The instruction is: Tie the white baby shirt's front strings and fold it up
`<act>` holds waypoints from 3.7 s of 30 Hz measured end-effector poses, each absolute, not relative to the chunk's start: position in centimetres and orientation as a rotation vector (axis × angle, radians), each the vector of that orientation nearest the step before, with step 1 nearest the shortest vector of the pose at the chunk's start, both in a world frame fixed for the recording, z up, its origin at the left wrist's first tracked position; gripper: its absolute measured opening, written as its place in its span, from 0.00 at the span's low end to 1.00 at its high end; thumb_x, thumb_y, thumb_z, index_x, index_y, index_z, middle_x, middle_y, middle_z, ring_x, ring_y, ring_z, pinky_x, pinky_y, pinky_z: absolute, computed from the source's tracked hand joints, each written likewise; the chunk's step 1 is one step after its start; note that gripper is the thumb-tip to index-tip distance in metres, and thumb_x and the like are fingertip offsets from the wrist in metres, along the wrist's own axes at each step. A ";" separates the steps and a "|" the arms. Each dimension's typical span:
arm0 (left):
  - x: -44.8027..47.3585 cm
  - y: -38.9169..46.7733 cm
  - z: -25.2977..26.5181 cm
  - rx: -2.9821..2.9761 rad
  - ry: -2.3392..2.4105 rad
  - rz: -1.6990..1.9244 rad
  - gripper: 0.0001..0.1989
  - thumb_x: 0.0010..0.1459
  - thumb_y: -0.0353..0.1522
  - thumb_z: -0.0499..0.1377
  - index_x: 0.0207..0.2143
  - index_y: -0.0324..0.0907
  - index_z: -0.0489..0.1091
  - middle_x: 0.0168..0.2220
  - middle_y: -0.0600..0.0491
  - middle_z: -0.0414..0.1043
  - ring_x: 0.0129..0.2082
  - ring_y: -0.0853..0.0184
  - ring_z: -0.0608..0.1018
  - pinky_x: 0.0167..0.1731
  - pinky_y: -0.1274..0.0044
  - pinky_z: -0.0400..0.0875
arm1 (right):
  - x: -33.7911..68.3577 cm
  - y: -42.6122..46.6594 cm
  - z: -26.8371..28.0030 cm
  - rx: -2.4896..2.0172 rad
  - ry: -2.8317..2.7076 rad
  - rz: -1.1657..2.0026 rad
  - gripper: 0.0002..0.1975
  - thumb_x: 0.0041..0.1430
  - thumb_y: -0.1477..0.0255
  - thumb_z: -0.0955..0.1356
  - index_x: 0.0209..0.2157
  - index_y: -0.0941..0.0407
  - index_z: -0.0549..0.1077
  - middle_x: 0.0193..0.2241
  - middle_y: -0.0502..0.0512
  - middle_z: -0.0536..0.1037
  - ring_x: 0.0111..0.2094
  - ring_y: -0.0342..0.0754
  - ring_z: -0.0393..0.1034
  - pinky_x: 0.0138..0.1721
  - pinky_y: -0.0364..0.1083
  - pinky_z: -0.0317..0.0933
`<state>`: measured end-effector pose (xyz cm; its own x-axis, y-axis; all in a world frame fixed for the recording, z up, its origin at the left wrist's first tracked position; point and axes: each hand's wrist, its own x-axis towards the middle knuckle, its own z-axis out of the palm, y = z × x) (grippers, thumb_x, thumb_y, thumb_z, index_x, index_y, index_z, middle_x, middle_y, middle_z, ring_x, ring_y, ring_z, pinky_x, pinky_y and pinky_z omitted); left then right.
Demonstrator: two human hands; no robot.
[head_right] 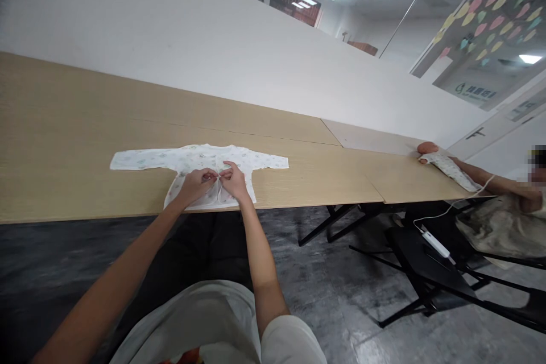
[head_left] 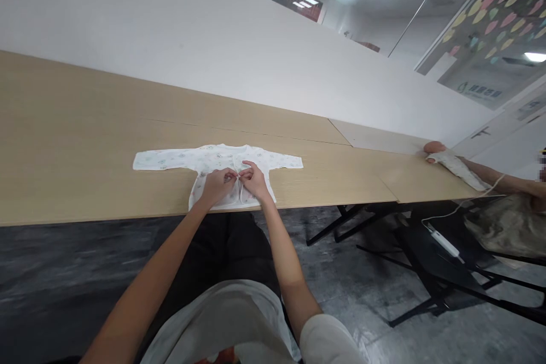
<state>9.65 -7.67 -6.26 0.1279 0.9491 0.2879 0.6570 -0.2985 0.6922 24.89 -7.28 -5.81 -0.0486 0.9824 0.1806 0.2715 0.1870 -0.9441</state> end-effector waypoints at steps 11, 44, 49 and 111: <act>9.6 -7.6 -6.3 1.878 1.521 1.046 0.11 0.51 0.39 0.56 0.33 0.44 0.73 0.34 0.49 0.80 0.38 0.60 0.80 0.43 0.70 0.72 | 24.8 -7.7 -5.5 -1.264 -1.585 0.920 0.20 0.49 0.84 0.63 0.43 0.55 0.74 0.32 0.48 0.79 0.32 0.41 0.74 0.39 0.41 0.69; 9.9 -8.5 -5.5 1.832 1.550 1.093 0.14 0.46 0.37 0.57 0.36 0.43 0.71 0.31 0.52 0.80 0.35 0.60 0.80 0.39 0.72 0.72 | 24.8 -7.7 -5.9 -1.302 -1.635 0.807 0.18 0.48 0.78 0.68 0.43 0.53 0.68 0.25 0.41 0.74 0.28 0.42 0.70 0.37 0.42 0.66; 9.8 -8.4 -5.5 1.882 1.573 1.061 0.14 0.46 0.36 0.57 0.38 0.43 0.71 0.32 0.51 0.80 0.35 0.60 0.79 0.40 0.71 0.71 | 24.9 -7.8 -5.8 -1.289 -1.626 0.840 0.18 0.48 0.77 0.67 0.43 0.53 0.68 0.24 0.41 0.73 0.27 0.42 0.69 0.34 0.41 0.66; 6.3 -0.7 -4.6 2.482 1.784 0.671 0.28 0.63 0.43 0.49 0.60 0.39 0.66 0.66 0.36 0.61 0.67 0.49 0.61 0.64 0.54 0.49 | 28.6 -3.7 -1.6 -1.627 -2.161 0.012 0.15 0.68 0.72 0.61 0.52 0.57 0.72 0.39 0.61 0.80 0.42 0.53 0.74 0.45 0.47 0.64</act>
